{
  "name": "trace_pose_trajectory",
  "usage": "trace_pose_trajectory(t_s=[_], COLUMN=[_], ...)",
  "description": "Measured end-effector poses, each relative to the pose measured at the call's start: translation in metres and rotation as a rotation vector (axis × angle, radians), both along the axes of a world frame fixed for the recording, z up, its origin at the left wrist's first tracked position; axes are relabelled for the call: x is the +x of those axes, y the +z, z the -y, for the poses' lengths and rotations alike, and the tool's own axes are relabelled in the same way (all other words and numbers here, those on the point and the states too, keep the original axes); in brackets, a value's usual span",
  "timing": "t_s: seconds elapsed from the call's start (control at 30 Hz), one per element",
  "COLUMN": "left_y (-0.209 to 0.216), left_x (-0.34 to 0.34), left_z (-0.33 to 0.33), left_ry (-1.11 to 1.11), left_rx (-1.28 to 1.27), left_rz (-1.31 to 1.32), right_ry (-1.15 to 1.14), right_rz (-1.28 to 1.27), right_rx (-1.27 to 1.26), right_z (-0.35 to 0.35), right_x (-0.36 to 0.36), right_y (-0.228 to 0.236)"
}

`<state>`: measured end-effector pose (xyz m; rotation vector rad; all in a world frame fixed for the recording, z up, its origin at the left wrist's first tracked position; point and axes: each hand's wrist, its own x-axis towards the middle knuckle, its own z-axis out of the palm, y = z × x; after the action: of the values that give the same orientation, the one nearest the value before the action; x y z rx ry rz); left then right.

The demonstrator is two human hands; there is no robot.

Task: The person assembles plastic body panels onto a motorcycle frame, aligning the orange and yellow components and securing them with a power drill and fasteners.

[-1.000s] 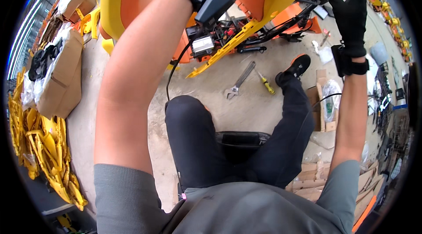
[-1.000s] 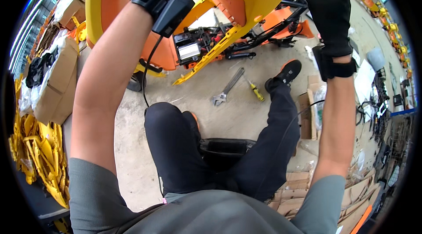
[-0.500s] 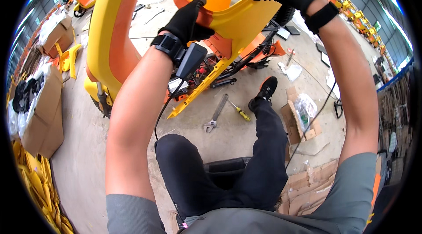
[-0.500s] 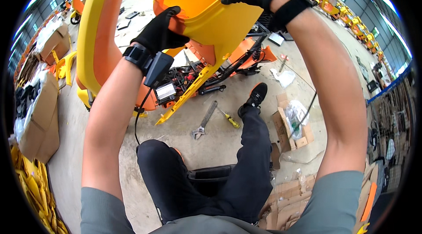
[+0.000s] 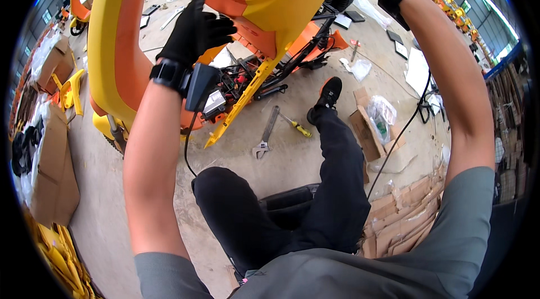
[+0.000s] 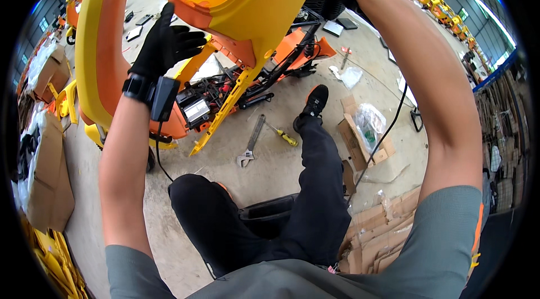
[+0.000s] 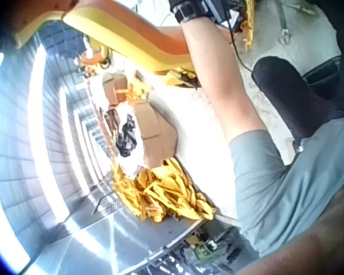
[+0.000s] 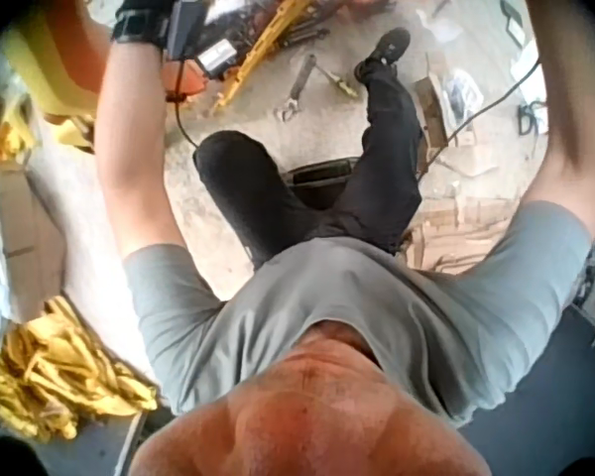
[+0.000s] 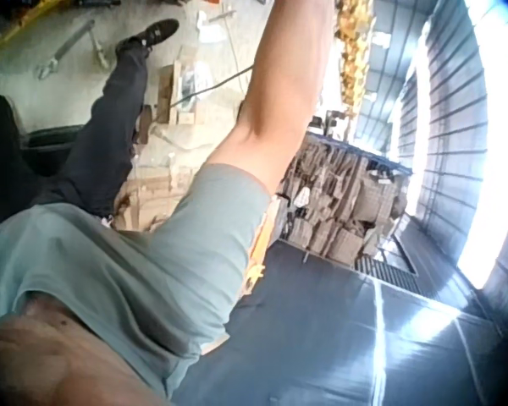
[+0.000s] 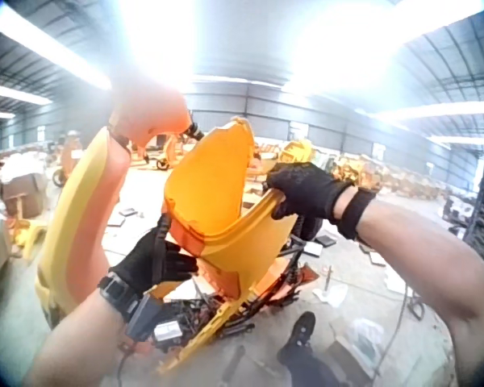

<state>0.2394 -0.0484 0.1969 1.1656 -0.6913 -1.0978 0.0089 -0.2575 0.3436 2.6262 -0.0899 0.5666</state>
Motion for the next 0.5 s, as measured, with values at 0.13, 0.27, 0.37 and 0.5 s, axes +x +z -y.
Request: trace_pose_trajectory(t_s=[0.13, 0.27, 0.37, 0.5], left_y=[-0.068, -0.149, -0.227, -0.269], left_x=[0.02, 0.018, 0.046, -0.003], left_z=[-0.01, -0.021, -0.029, -0.014], left_ry=[0.122, 0.011, -0.131, 0.091], left_rx=[0.035, 0.223, 0.054, 0.238], left_rz=[0.027, 0.258, 1.04, 1.101], right_ry=[-0.126, -0.049, -0.04, -0.081], right_rz=[-0.052, -0.039, -0.044, -0.083], right_rx=[-0.04, -0.057, -0.063, -0.097], right_z=[-0.014, -0.008, -0.007, 0.011], right_x=[0.007, 0.034, 0.061, 0.071], right_y=[0.011, 0.02, 0.032, 0.047])
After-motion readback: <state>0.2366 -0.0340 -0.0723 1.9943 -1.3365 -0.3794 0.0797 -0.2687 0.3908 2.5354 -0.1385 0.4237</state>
